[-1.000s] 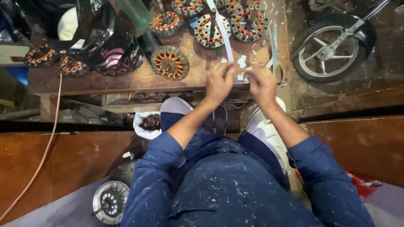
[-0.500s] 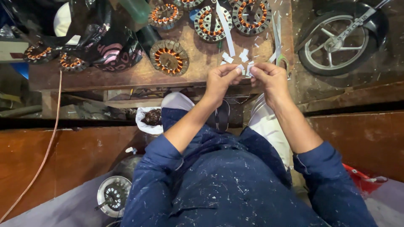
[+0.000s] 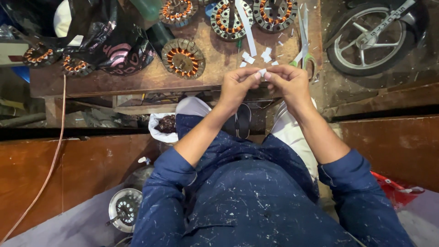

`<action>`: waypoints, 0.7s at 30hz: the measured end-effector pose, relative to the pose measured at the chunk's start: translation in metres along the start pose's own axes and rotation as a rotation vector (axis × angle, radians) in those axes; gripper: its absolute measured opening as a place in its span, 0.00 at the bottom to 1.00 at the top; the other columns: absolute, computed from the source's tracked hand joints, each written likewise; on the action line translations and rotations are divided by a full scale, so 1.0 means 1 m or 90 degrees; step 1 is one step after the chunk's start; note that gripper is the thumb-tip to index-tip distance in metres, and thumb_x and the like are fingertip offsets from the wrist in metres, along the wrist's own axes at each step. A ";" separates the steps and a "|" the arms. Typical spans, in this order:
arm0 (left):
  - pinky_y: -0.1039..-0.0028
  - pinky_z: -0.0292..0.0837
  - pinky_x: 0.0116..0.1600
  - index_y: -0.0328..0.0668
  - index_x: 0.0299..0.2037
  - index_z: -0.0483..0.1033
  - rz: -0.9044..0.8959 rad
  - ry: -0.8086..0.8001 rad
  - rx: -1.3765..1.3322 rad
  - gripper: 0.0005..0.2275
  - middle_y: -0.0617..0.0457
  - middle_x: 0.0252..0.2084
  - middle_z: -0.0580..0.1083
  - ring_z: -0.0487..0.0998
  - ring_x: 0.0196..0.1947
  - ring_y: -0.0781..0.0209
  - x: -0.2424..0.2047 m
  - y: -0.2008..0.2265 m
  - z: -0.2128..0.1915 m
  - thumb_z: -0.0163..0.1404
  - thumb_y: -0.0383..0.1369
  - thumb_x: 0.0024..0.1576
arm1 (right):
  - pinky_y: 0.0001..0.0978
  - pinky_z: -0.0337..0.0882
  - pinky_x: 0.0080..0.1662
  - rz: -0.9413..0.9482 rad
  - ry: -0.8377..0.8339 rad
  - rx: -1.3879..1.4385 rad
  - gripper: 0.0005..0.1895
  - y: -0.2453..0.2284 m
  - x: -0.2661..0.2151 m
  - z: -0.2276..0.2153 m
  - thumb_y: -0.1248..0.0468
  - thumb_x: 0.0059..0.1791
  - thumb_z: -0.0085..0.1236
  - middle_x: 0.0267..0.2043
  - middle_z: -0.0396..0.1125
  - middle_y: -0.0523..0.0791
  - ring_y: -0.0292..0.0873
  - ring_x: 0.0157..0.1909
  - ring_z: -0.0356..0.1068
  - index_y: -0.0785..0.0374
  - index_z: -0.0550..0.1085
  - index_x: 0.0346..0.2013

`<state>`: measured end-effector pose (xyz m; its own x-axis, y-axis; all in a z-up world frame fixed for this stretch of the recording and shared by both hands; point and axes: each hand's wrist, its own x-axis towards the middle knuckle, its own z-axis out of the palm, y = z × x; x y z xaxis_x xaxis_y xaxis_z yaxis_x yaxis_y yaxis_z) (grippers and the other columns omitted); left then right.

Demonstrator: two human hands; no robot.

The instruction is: The person cuts small white paper pieces and inserts them into slots on a cylindrical stator component. They use a green-handled screwdriver to press the pieces into place and adjust the copper windings.

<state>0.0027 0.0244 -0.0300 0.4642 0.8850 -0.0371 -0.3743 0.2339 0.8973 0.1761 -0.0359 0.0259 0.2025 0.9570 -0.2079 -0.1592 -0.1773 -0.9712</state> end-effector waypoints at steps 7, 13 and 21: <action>0.80 0.75 0.39 0.28 0.47 0.81 0.017 0.049 0.061 0.09 0.52 0.35 0.80 0.79 0.32 0.71 0.000 0.001 -0.001 0.58 0.27 0.60 | 0.25 0.78 0.44 -0.117 -0.019 -0.038 0.10 -0.005 -0.004 -0.004 0.73 0.54 0.57 0.39 0.74 0.42 0.34 0.39 0.76 0.69 0.78 0.49; 0.82 0.75 0.38 0.30 0.40 0.83 0.055 0.037 0.261 0.07 0.56 0.32 0.81 0.78 0.31 0.75 -0.003 0.015 -0.001 0.59 0.28 0.57 | 0.29 0.75 0.47 -0.331 -0.036 -0.368 0.14 -0.027 -0.010 -0.003 0.78 0.52 0.58 0.42 0.76 0.48 0.39 0.44 0.77 0.66 0.79 0.52; 0.81 0.73 0.36 0.32 0.42 0.84 0.053 -0.001 0.297 0.09 0.55 0.31 0.80 0.77 0.29 0.74 -0.004 0.022 -0.007 0.60 0.31 0.58 | 0.30 0.74 0.46 -0.365 -0.045 -0.485 0.13 -0.035 -0.008 0.001 0.77 0.50 0.60 0.42 0.76 0.49 0.40 0.45 0.76 0.70 0.78 0.49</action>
<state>-0.0128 0.0286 -0.0136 0.4491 0.8924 0.0441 -0.0099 -0.0444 0.9990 0.1789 -0.0371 0.0613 -0.0081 0.9520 0.3060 0.6226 0.2443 -0.7435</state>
